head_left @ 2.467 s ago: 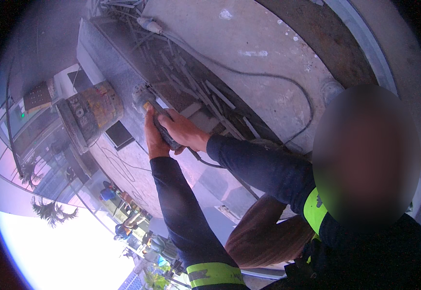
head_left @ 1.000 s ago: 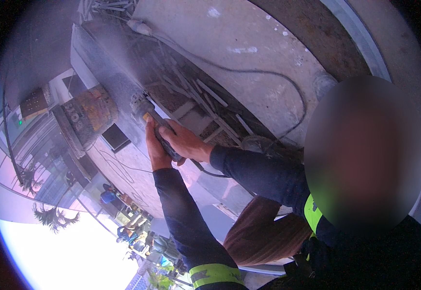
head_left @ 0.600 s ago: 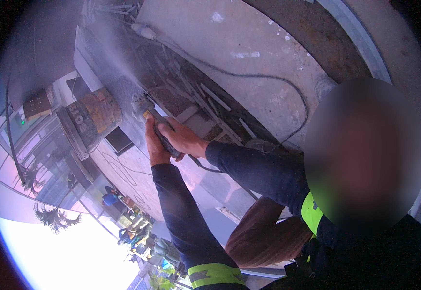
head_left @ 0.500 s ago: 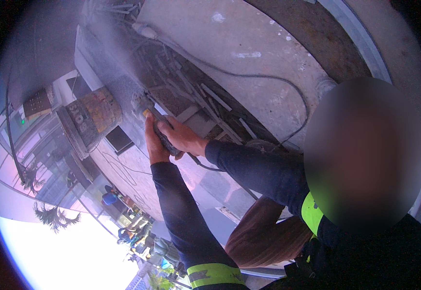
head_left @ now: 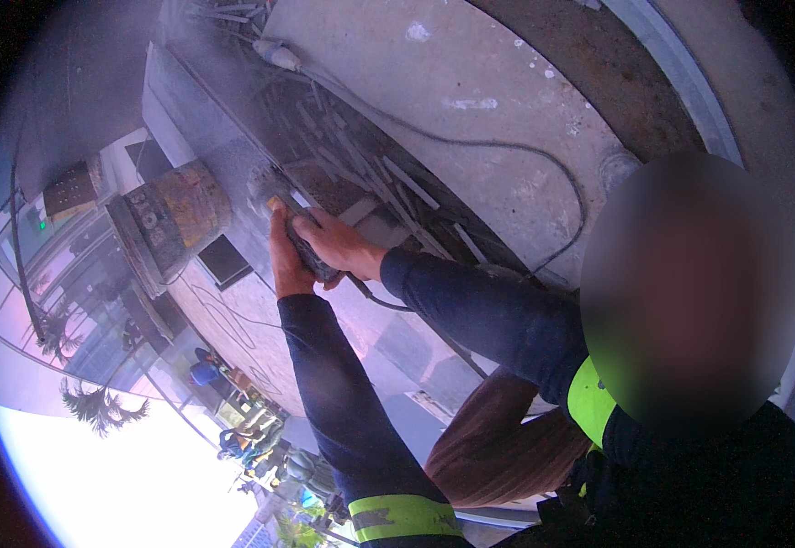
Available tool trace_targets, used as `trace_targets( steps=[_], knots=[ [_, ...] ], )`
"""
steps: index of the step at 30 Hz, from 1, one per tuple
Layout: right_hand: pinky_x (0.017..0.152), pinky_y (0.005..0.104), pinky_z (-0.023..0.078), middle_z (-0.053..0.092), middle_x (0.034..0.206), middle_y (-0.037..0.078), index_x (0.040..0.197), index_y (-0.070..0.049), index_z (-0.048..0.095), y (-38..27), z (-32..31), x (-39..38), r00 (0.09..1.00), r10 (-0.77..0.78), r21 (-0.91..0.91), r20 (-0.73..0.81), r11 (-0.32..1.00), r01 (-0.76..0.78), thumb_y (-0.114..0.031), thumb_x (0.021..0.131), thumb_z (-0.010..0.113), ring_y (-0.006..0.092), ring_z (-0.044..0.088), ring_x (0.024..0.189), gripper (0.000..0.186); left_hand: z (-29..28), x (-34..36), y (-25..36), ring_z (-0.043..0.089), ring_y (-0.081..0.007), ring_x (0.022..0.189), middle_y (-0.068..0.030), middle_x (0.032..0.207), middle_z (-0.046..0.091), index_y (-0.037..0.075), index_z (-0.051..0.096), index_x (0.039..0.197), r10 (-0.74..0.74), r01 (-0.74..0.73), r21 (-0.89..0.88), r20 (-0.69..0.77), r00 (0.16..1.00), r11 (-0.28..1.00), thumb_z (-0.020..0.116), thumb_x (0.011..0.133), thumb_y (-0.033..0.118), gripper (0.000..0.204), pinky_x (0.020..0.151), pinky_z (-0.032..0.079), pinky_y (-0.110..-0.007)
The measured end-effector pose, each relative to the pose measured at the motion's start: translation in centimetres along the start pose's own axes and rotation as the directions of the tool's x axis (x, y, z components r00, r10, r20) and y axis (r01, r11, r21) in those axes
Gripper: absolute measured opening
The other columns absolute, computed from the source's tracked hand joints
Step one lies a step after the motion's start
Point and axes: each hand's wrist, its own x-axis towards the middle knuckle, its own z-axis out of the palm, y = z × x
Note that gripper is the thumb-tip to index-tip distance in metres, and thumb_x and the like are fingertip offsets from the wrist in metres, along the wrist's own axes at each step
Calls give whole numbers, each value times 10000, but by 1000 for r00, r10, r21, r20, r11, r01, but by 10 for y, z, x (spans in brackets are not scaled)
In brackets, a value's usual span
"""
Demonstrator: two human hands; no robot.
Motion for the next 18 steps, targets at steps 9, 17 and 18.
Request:
trace_targets(
  steps=[9, 17, 18],
  knots=[
    [544, 376, 708, 631, 1324, 270, 1646, -61, 340, -13, 2, -28, 999, 34, -40, 31, 999, -32, -515, 1129, 418, 333, 784, 980, 693, -1, -11, -9, 739, -262, 836, -120, 973, 728, 58, 658, 1175, 97, -97, -3, -27, 995, 995, 591, 1084, 578, 531, 757, 622, -428],
    [531, 387, 701, 619, 1336, 263, 1627, -60, 351, -3, 4, -47, 1000, 1, 4, 19, 1000, -1, -514, 1128, 431, 355, 779, 973, 679, -7, -28, -20, 742, -262, 846, -122, 992, 738, 49, 665, 1198, 53, -53, -7, 19, 998, 999, 593, 1085, 572, 540, 764, 625, -425],
    [533, 390, 703, 615, 1342, 265, 1625, -59, 350, 0, 5, -49, 1000, -3, 3, 19, 1000, 3, -514, 1128, 432, 361, 779, 974, 679, -10, -30, -23, 743, -262, 849, -123, 998, 739, 47, 666, 1203, 44, -44, -23, 29, 999, 999, 594, 1084, 572, 543, 765, 626, -424]
  ],
)
